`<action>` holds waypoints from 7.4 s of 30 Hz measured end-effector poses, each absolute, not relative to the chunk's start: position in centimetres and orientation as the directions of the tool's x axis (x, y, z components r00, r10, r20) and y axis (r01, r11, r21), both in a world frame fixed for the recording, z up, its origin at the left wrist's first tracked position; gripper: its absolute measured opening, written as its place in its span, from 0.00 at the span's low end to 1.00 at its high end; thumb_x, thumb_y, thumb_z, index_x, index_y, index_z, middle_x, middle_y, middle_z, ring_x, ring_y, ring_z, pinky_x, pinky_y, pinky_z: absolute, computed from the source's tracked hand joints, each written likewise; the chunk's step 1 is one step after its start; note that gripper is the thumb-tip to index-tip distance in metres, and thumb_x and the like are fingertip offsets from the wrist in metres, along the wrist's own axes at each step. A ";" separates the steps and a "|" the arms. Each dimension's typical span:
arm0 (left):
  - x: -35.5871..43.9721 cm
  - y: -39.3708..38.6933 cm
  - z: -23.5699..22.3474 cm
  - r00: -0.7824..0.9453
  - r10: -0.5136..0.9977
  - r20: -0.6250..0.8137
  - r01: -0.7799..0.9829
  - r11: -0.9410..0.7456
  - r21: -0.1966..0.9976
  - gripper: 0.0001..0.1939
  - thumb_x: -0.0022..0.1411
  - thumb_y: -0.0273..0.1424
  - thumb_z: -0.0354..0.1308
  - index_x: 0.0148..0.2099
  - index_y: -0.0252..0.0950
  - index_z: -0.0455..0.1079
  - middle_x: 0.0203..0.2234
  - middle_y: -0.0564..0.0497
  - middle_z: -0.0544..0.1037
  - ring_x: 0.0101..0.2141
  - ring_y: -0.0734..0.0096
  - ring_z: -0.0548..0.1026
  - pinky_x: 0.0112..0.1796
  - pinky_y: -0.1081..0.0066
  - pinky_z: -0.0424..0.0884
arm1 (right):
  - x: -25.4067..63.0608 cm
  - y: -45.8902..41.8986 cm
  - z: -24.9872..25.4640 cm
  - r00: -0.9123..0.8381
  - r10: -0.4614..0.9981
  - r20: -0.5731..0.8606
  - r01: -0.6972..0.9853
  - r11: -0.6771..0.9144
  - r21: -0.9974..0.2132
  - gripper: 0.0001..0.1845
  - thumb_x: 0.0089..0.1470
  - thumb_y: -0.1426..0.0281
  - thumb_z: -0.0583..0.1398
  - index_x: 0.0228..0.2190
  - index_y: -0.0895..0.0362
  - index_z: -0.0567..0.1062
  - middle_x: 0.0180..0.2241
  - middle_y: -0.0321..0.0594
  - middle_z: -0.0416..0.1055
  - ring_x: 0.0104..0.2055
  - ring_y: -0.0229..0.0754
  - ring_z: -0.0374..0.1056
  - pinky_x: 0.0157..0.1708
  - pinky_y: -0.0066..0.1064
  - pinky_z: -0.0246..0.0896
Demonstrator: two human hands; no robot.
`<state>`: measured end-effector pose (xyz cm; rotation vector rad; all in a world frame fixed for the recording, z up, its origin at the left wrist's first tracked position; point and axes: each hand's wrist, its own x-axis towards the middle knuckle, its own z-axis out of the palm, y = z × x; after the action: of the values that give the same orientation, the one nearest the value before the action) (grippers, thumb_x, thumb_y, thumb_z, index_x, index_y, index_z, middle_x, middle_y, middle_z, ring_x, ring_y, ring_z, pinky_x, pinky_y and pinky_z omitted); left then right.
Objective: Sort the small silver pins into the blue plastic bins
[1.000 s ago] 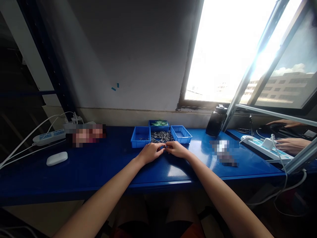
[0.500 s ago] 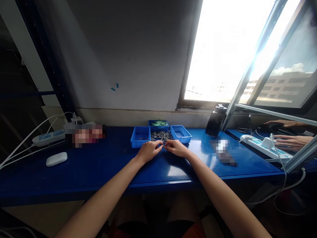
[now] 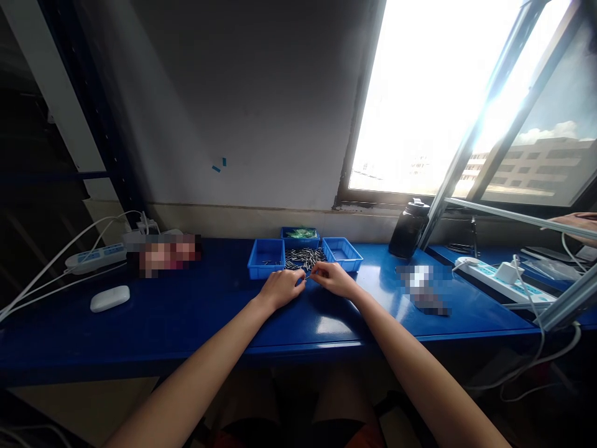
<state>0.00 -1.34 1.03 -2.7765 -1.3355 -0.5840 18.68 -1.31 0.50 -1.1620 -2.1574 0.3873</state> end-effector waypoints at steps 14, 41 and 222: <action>0.3 -2.2 1.8 0.620 0.663 0.421 0.665 -0.728 0.166 0.13 0.60 0.37 0.42 0.39 0.38 0.65 0.30 0.52 0.72 0.30 0.72 0.70 0.28 0.75 0.62 | 18.3 -1.1 -0.3 -0.472 0.825 0.312 0.658 0.565 -0.499 0.09 0.51 0.69 0.51 0.29 0.60 0.69 0.19 0.32 0.65 0.21 0.31 0.58 0.24 0.22 0.51; -0.7 -0.5 0.6 0.606 0.743 0.284 0.786 -0.615 -0.066 0.17 0.63 0.36 0.38 0.36 0.35 0.66 0.26 0.46 0.73 0.28 0.65 0.72 0.30 0.70 0.64 | 17.5 -1.2 -0.6 -0.511 0.799 0.317 0.803 0.575 -0.156 0.17 0.54 0.63 0.49 0.44 0.52 0.69 0.47 0.39 0.63 0.44 0.42 0.63 0.43 0.30 0.56; -0.4 -0.7 1.0 0.549 0.794 0.261 0.796 -0.592 0.126 0.17 0.60 0.42 0.42 0.40 0.38 0.67 0.30 0.47 0.75 0.31 0.65 0.72 0.28 0.72 0.64 | 18.8 -0.8 -0.1 -0.411 0.829 0.379 0.744 0.545 -0.387 0.12 0.51 0.62 0.55 0.29 0.58 0.71 0.20 0.34 0.66 0.22 0.31 0.58 0.24 0.22 0.49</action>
<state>-0.42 -0.69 0.95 -2.7588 -1.4157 -0.4593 18.76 -0.81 -0.08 -1.2669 -2.2522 0.2128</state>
